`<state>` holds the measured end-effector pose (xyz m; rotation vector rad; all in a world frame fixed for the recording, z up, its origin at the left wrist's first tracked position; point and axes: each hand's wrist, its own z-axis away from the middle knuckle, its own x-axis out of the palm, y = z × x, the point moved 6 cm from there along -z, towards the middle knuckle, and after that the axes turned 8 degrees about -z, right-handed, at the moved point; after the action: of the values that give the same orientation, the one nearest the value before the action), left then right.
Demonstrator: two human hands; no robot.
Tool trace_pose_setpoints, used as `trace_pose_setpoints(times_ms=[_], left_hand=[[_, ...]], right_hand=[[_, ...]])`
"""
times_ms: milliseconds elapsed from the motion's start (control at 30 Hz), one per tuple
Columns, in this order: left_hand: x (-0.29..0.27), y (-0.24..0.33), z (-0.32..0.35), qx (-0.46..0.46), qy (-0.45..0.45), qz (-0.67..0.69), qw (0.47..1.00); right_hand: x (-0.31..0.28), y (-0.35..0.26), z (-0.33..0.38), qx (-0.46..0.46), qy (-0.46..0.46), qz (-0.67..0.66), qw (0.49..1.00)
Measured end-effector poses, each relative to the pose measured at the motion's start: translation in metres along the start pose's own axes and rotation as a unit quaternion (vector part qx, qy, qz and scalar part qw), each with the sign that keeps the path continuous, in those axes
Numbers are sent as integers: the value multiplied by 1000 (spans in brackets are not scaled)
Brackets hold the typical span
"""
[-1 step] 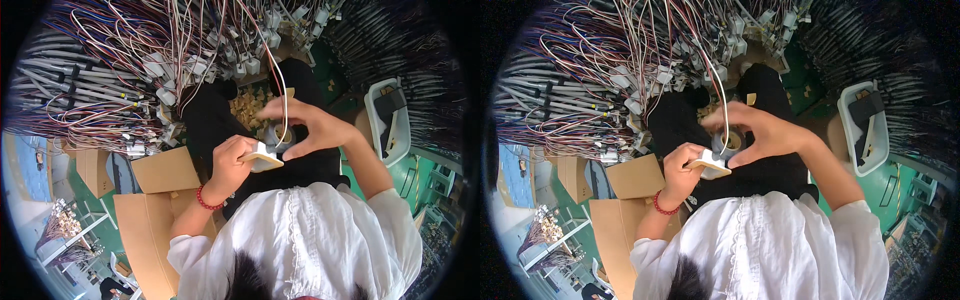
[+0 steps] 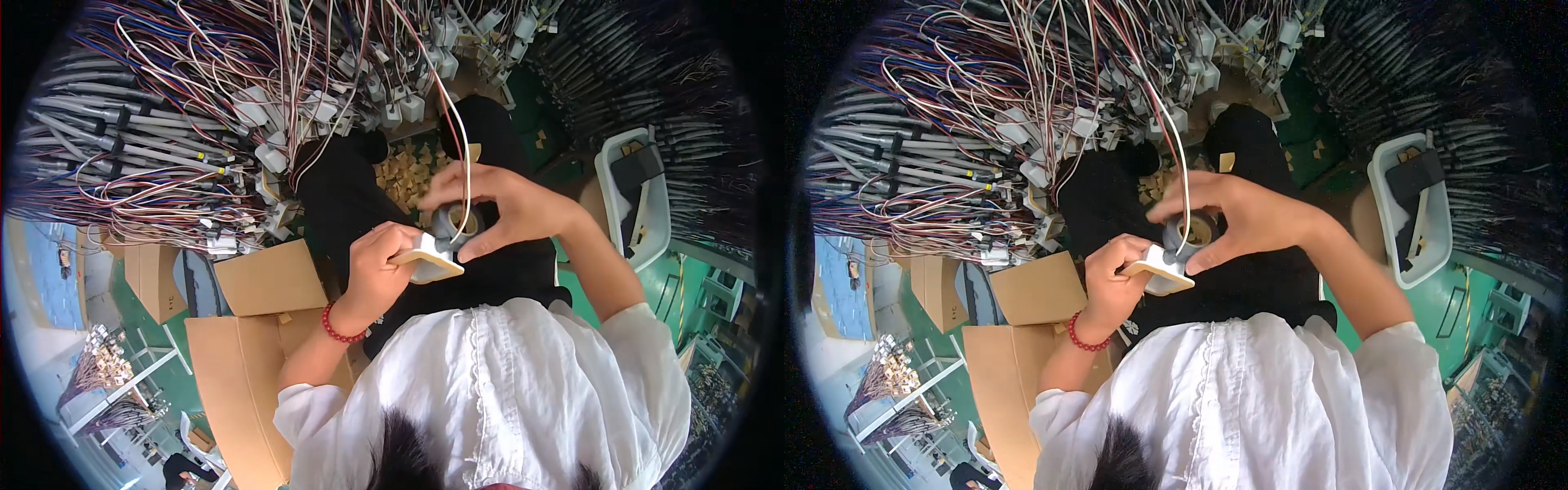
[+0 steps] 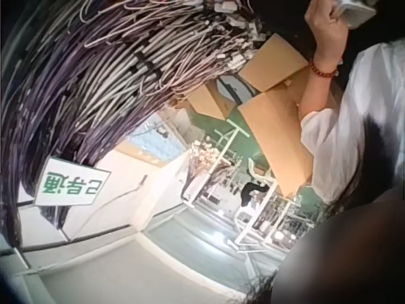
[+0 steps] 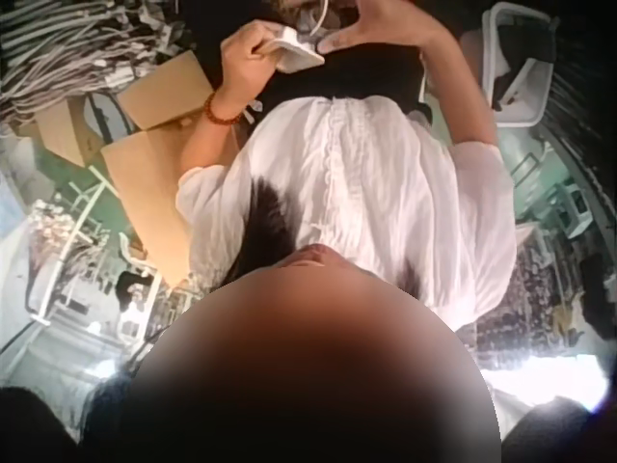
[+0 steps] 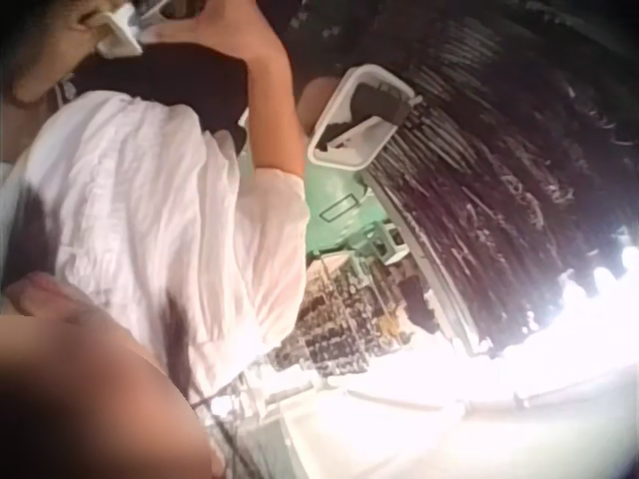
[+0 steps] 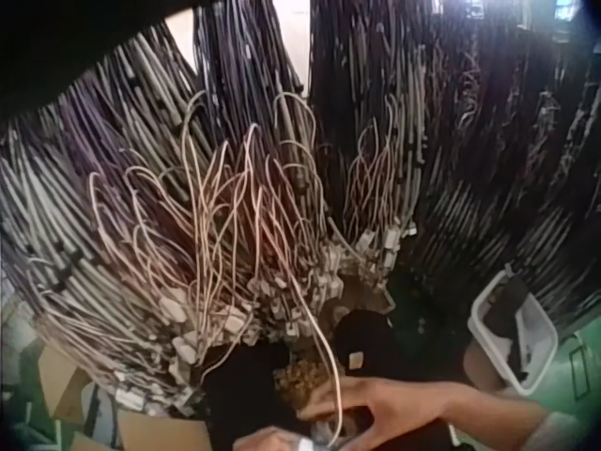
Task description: The recorder applies tape to secure wires to a component and organizes the finished wire harnesses.
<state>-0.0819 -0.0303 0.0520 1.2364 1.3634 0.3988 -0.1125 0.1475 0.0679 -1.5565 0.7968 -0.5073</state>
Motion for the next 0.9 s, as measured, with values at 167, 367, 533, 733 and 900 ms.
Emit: trace_pose_setpoints(times_ms=[167,367,533,733,900], left_hand=[[6,-11,12,-117,-23,144,982],[25,-30,25,-272,-71,392,876],[14,-27,19,-217,-96,191,953],[-12,22,2,116,43,-228,966],[-10,44,7,209,58,-449,867]], right_hand=[[-2,0,-7,106,-38,-24,993],[9,-17,2,94,-81,-57,991],[13,-16,10,149,-122,-116,974],[25,10,18,295,-12,-375,879],[49,19,22,337,130,-598,716]])
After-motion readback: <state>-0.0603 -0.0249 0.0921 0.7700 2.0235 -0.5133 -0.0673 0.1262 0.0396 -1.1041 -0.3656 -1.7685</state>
